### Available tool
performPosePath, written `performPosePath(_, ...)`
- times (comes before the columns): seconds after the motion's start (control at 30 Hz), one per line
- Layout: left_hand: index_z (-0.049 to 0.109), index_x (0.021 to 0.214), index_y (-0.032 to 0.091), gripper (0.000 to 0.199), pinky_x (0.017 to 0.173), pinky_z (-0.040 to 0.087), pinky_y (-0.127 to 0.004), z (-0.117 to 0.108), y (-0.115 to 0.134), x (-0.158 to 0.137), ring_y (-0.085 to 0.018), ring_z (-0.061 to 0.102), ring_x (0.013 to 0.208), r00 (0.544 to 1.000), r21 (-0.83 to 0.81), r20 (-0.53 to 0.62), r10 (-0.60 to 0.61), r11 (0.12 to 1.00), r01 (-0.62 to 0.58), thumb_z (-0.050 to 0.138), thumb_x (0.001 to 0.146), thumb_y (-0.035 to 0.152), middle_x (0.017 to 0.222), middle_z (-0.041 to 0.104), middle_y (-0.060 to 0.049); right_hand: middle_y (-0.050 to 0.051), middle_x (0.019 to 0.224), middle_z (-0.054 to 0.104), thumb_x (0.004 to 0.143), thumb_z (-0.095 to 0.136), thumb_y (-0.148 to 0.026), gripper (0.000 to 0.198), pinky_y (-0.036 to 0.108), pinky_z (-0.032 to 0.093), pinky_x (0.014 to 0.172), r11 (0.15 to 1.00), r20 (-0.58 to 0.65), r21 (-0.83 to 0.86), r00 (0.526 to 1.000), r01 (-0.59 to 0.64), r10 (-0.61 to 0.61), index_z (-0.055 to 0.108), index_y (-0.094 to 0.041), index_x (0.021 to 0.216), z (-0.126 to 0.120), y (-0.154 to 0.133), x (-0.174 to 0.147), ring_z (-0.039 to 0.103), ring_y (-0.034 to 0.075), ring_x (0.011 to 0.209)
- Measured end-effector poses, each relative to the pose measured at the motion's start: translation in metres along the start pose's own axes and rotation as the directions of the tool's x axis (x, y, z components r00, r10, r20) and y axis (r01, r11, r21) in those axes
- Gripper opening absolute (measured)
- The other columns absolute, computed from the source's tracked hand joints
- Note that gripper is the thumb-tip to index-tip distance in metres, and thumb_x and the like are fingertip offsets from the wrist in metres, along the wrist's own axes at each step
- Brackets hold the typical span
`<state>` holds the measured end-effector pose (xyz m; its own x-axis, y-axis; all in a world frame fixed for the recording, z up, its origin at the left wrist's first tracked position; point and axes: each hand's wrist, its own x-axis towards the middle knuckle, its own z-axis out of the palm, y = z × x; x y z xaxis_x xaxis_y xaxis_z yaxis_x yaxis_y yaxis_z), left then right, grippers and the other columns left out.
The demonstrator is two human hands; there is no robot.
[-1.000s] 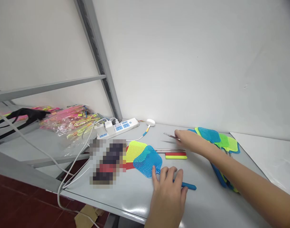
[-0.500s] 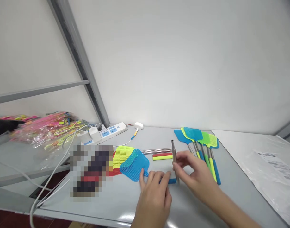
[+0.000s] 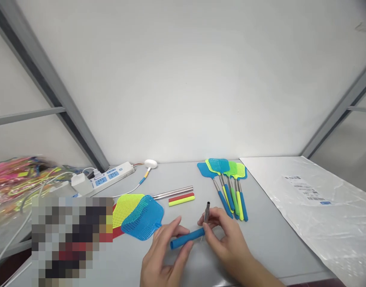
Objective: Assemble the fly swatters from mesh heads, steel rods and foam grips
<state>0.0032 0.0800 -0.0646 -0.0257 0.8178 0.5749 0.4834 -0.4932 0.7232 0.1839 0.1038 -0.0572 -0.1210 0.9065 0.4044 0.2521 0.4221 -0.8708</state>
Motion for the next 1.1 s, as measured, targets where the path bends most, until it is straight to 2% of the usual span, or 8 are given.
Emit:
performPosePath(0.1, 0.063, 0.108, 0.023, 0.027, 0.077, 0.054, -0.031, -0.001, 0.012, 0.006, -0.019, 0.064, 0.081, 0.978, -0.113, -0.186, -0.095, 0.991, 0.074, 0.068, 0.084, 0.033, 0.086, 0.066, -0.002, 0.004, 0.091, 0.068, 0.089, 0.053, -0.018, 0.014, 0.029, 0.055, 0.074, 0.999, -0.031, -0.042, 0.999, 0.013, -0.014, 0.059, -0.022, 0.101, 0.001, 0.000, -0.002, 0.066, 0.017, 0.083)
performPosePath(0.17, 0.064, 0.094, 0.022, 0.013, 0.078, 0.053, -0.030, 0.001, 0.017, 0.012, -0.018, 0.062, 0.084, 0.973, -0.112, -0.213, -0.088, 0.992, 0.065, 0.066, 0.086, 0.032, 0.088, 0.064, -0.002, 0.003, 0.089, 0.068, 0.088, 0.054, -0.018, 0.014, 0.028, 0.055, 0.074, 0.998, -0.081, -0.054, 0.997, 0.012, -0.017, 0.059, -0.023, 0.099, 0.000, 0.001, -0.002, 0.066, 0.017, 0.082)
performPosePath(0.33, 0.061, 0.095, 0.022, 0.011, 0.082, 0.048, -0.032, 0.015, 0.014, 0.023, -0.020, 0.059, 0.094, 0.992, 0.041, 0.128, -0.020, 0.999, 0.014, 0.051, 0.095, 0.027, 0.097, 0.063, -0.004, 0.003, 0.090, 0.068, 0.090, 0.054, -0.016, 0.014, 0.028, 0.057, 0.073, 0.998, -0.269, 0.044, 0.963, 0.046, -0.032, 0.057, -0.024, 0.101, -0.005, -0.001, -0.005, 0.068, 0.016, 0.083)
performPosePath(0.47, 0.059, 0.094, 0.021, 0.018, 0.076, 0.046, -0.036, 0.026, 0.010, 0.016, -0.021, 0.056, 0.083, 0.903, 0.197, 0.430, -0.018, 0.977, -0.075, 0.042, 0.098, 0.026, 0.087, 0.062, -0.004, 0.003, 0.097, 0.065, 0.094, 0.049, -0.015, 0.019, 0.036, 0.058, 0.078, 0.966, -0.387, 0.198, 0.919, 0.167, -0.079, 0.052, -0.027, 0.108, -0.006, -0.006, -0.009, 0.069, 0.018, 0.090)
performPosePath(0.57, 0.059, 0.096, 0.020, 0.020, 0.076, 0.045, -0.037, 0.029, 0.010, 0.011, -0.022, 0.055, 0.084, 0.875, 0.257, 0.483, -0.039, 0.961, -0.099, 0.040, 0.099, 0.023, 0.088, 0.062, -0.005, 0.003, 0.100, 0.062, 0.095, 0.047, -0.014, 0.020, 0.045, 0.057, 0.083, 0.929, -0.472, 0.252, 0.872, 0.270, -0.126, 0.049, -0.027, 0.110, -0.007, -0.011, -0.011, 0.069, 0.020, 0.093)
performPosePath(0.77, 0.056, 0.109, 0.021, 0.022, 0.076, 0.045, -0.036, 0.027, 0.009, 0.009, -0.021, 0.055, 0.084, 0.900, 0.252, 0.433, -0.048, 0.965, -0.069, 0.037, 0.099, 0.017, 0.092, 0.063, -0.004, 0.001, 0.092, 0.061, 0.094, 0.048, -0.016, 0.017, 0.043, 0.058, 0.077, 0.924, -0.543, 0.240, 0.830, 0.299, -0.128, 0.049, -0.026, 0.108, -0.008, -0.013, -0.011, 0.069, 0.019, 0.083)
performPosePath(0.97, 0.057, 0.107, 0.021, 0.022, 0.072, 0.045, -0.036, 0.024, 0.008, 0.009, -0.022, 0.054, 0.083, 0.893, 0.226, 0.448, -0.050, 0.972, -0.060, 0.036, 0.100, 0.022, 0.089, 0.061, -0.005, 0.002, 0.092, 0.062, 0.095, 0.049, -0.016, 0.016, 0.042, 0.059, 0.076, 0.914, -0.477, 0.293, 0.871, 0.283, -0.117, 0.050, -0.025, 0.107, -0.010, -0.009, -0.010, 0.070, 0.019, 0.083)
performPosePath(1.1, 0.058, 0.109, 0.021, 0.025, 0.070, 0.046, -0.034, 0.024, 0.007, 0.007, -0.022, 0.055, 0.082, 0.893, 0.193, 0.449, -0.006, 0.977, -0.090, 0.035, 0.101, 0.024, 0.086, 0.059, -0.005, 0.002, 0.092, 0.063, 0.097, 0.046, -0.020, 0.012, 0.039, 0.059, 0.072, 0.906, -0.309, 0.398, 0.951, 0.145, -0.016, 0.050, -0.027, 0.107, -0.009, -0.005, -0.009, 0.069, 0.019, 0.082)
